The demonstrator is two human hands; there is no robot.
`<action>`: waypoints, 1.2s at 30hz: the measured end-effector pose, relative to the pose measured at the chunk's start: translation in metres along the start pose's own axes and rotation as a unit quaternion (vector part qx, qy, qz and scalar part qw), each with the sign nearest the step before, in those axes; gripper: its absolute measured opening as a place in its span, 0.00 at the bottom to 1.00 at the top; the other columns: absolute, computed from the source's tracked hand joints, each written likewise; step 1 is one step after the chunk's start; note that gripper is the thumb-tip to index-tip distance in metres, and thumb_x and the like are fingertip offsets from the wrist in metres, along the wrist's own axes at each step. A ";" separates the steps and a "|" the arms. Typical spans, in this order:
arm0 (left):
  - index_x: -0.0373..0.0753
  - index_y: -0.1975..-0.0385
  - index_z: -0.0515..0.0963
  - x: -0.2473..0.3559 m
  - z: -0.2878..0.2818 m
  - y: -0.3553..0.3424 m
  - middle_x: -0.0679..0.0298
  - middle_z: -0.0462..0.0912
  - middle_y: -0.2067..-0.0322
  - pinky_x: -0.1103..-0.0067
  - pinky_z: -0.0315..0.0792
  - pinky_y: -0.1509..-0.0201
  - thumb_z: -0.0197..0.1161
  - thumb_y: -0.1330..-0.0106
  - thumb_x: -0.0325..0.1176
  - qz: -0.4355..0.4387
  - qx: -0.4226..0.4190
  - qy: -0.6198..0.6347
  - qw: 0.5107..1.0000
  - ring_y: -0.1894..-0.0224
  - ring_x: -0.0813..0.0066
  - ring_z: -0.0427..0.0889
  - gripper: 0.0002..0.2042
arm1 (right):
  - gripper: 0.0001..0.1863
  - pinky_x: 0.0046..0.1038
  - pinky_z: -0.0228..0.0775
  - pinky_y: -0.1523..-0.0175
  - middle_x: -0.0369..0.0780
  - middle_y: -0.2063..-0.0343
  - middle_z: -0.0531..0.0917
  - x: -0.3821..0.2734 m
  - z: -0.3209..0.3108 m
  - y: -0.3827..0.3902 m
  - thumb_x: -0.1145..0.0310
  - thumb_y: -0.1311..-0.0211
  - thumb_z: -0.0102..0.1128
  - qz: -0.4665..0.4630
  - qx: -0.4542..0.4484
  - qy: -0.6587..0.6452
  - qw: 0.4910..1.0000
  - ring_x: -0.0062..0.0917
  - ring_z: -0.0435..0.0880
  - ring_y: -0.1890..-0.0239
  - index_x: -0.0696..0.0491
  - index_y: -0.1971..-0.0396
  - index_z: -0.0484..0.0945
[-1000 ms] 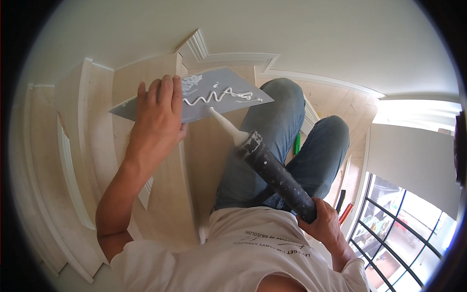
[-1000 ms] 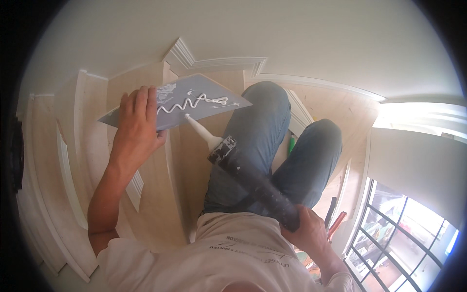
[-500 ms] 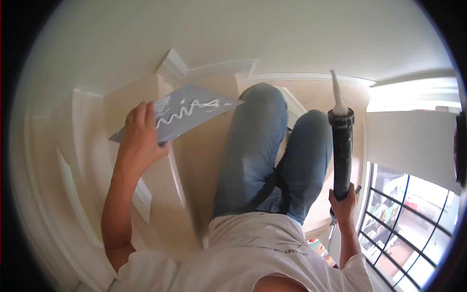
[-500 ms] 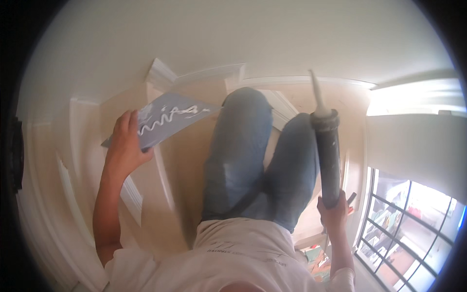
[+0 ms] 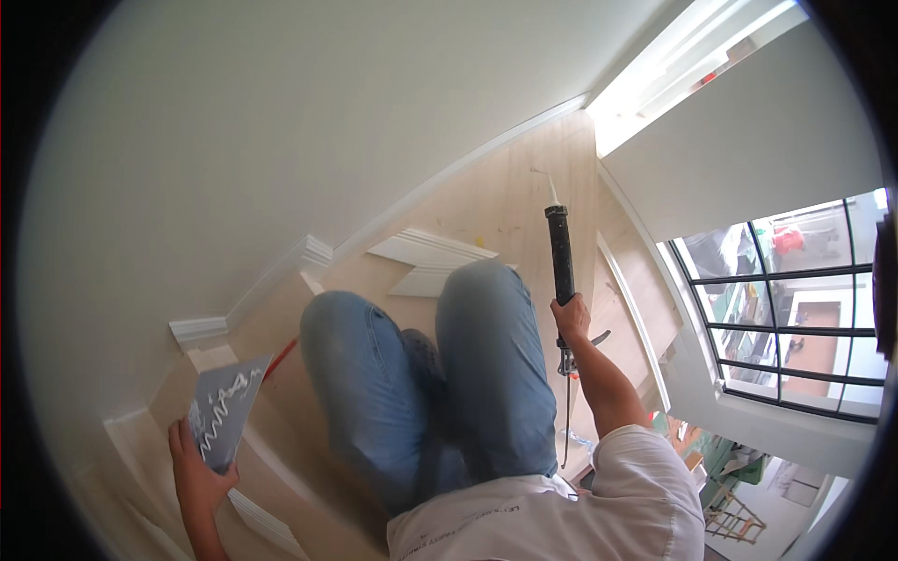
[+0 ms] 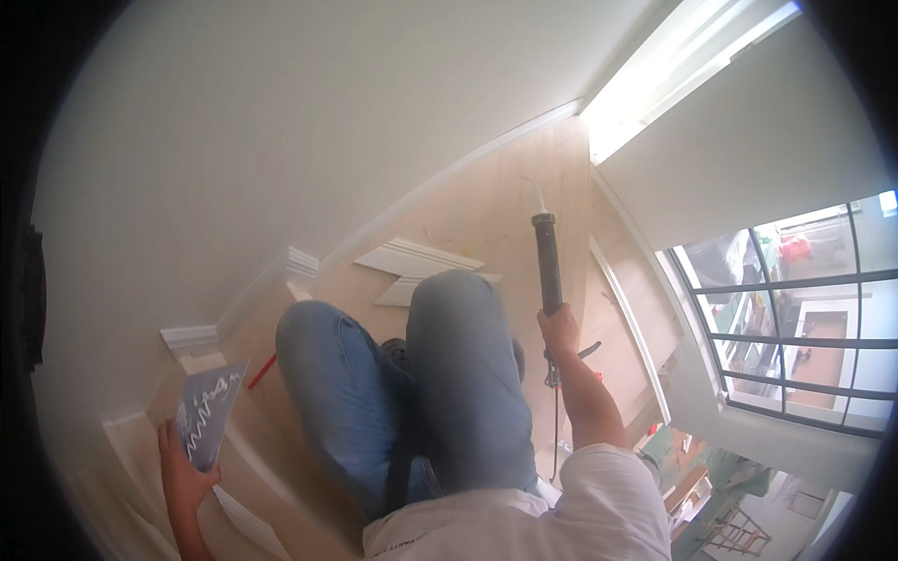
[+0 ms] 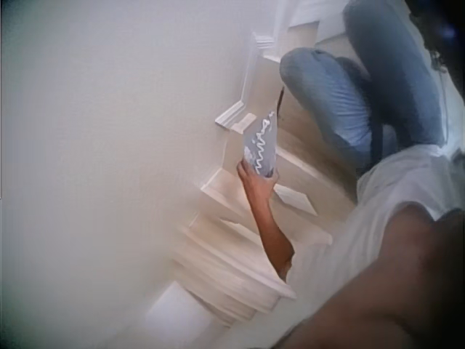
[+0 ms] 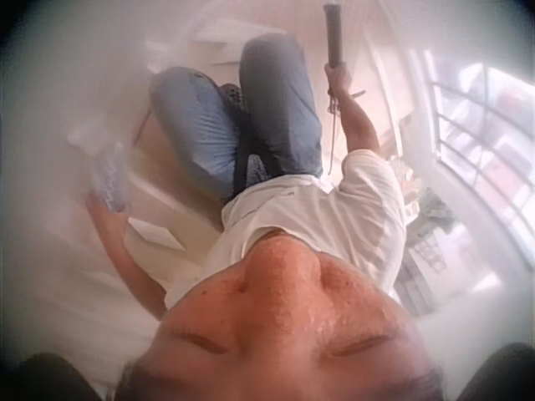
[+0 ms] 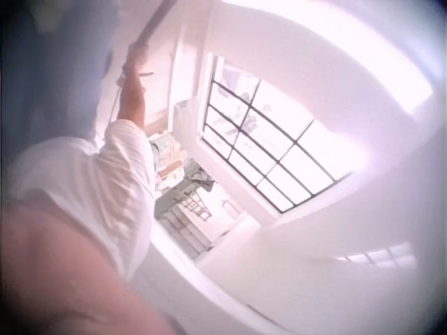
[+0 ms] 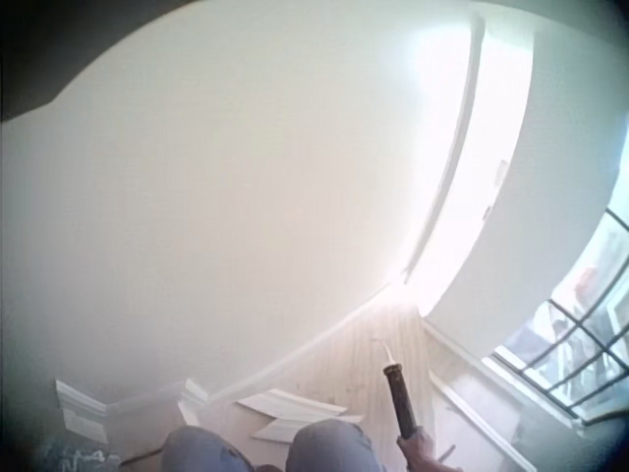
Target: Apply adhesive to decorative molding pieces and install them along the edges of wooden stairs.
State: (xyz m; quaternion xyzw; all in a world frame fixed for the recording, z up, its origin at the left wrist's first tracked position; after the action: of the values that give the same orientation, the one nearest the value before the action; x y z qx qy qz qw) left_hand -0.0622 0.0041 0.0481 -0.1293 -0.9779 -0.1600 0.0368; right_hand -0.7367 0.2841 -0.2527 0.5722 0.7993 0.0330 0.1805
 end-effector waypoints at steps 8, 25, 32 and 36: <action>0.35 0.36 0.62 0.014 -0.025 0.011 0.46 0.66 0.40 0.62 0.70 0.37 0.76 0.64 0.28 -0.042 -0.031 0.019 0.998 0.38 0.43 0.69 0.47 | 0.30 0.46 0.75 0.46 0.53 0.57 0.84 -0.010 0.067 -0.064 0.47 0.44 0.63 0.083 0.014 0.035 0.996 0.48 0.84 0.52 0.59 0.53 0.76; 0.37 0.37 0.66 0.002 -0.024 -0.012 0.59 0.69 0.44 0.71 0.73 0.43 0.76 0.60 0.33 0.061 -0.083 0.168 0.980 0.45 0.58 0.75 0.43 | 0.12 0.25 0.76 0.55 0.40 0.63 0.84 -0.316 -0.135 0.157 0.74 0.33 0.61 -0.440 -0.099 -0.334 0.827 0.23 0.84 0.61 0.60 0.51 0.79; 0.36 0.34 0.63 -0.008 -0.010 -0.023 0.57 0.69 0.41 0.70 0.72 0.40 0.76 0.58 0.34 0.124 -0.076 0.201 0.969 0.43 0.58 0.74 0.46 | 0.19 0.26 0.78 0.51 0.40 0.61 0.87 -0.435 -0.097 0.298 0.81 0.47 0.72 -0.583 -0.363 -0.320 0.653 0.25 0.87 0.59 0.57 0.54 0.82; 0.36 0.32 0.60 -0.019 -0.002 -0.020 0.56 0.69 0.39 0.70 0.72 0.39 0.77 0.57 0.35 0.096 -0.080 0.228 0.966 0.41 0.58 0.74 0.48 | 0.17 0.25 0.77 0.51 0.40 0.62 0.87 -0.439 -0.076 0.300 0.77 0.47 0.74 -0.561 -0.388 -0.331 0.653 0.26 0.88 0.58 0.58 0.56 0.82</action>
State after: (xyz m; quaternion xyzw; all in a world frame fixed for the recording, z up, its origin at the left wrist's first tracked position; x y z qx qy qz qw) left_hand -0.0488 -0.0195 0.0418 -0.1855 -0.9105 -0.2591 0.2635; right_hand -0.3680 -0.0084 0.0066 -0.1341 0.7701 0.0410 0.6223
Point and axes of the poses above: each hand's wrist, its own y-axis away from the middle knuckle, its own z-axis out of the palm, x = y × z, the point moved 6 cm from there along -y, towards the middle knuckle
